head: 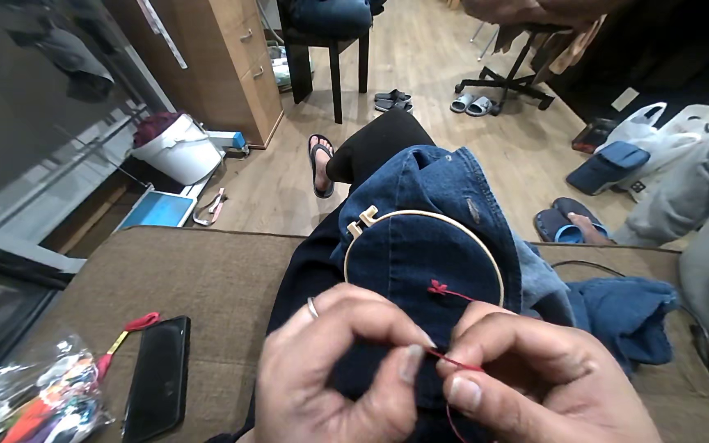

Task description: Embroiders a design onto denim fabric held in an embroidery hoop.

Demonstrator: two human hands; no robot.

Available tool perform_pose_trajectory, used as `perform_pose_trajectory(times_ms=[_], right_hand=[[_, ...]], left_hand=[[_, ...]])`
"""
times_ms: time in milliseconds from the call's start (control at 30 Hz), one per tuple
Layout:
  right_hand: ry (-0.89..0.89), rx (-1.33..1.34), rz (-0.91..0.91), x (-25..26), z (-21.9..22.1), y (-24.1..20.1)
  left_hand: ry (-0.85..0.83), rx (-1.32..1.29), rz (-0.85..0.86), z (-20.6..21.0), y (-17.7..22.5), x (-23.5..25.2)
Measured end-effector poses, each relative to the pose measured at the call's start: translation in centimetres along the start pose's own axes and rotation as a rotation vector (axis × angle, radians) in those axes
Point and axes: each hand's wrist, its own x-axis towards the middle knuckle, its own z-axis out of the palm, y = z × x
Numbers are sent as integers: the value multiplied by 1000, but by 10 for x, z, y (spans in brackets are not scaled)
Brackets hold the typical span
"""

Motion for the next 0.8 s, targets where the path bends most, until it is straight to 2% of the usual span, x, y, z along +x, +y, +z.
perform_pose_trajectory(times_ms=[167, 267, 433, 533, 667, 800], right_hand=[[-47, -43, 9, -1, -7, 0], [-80, -52, 28, 0, -10, -1], [-61, 19, 39, 1, -20, -6], [-31, 33, -99, 4, -33, -7], [142, -79, -294, 6, -32, -14], [127, 158, -268, 0, -34, -32]], left_hand=[[52, -467, -259, -27, 10, 10], [20, -661, -329, -37, 14, 12], [-139, -536, -276, -27, 13, 4], [-227, -415, -199, -12, 8, -3], [-316, -319, -133, 5, 4, -7], [-364, -290, -120, 11, -3, -12]])
